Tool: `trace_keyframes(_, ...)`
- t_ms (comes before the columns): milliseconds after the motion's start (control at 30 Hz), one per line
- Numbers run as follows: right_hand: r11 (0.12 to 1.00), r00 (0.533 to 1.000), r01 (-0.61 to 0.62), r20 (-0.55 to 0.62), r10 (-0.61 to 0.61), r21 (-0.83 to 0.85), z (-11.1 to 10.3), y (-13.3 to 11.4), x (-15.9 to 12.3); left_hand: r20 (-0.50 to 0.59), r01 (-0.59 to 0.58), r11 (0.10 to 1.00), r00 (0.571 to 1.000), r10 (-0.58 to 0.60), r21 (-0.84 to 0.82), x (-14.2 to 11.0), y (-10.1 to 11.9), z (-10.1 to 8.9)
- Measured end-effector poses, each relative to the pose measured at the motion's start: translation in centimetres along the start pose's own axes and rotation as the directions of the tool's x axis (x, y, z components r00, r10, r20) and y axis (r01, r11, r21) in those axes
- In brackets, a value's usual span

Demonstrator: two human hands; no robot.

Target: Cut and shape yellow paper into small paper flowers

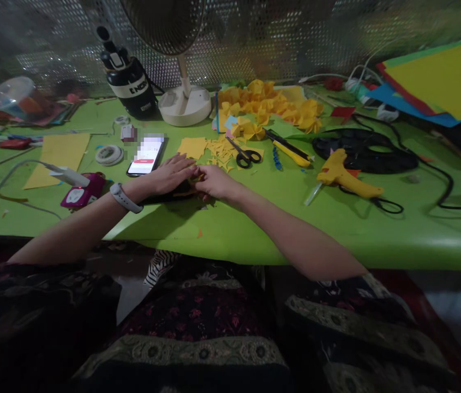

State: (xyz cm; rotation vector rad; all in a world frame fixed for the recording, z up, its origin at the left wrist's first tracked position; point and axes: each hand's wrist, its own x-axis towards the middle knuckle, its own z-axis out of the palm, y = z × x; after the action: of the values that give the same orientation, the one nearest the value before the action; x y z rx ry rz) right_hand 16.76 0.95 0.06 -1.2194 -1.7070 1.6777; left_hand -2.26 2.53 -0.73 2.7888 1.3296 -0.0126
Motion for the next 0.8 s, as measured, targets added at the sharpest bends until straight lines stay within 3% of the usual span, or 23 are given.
trace_keyframes(800,0.998,0.999,0.052,-0.018,-0.051,0.033,0.23,0.07,-0.35,-0.003,-0.019,1.0,1.0,0.019,0.015,0.03,-0.26,0.13)
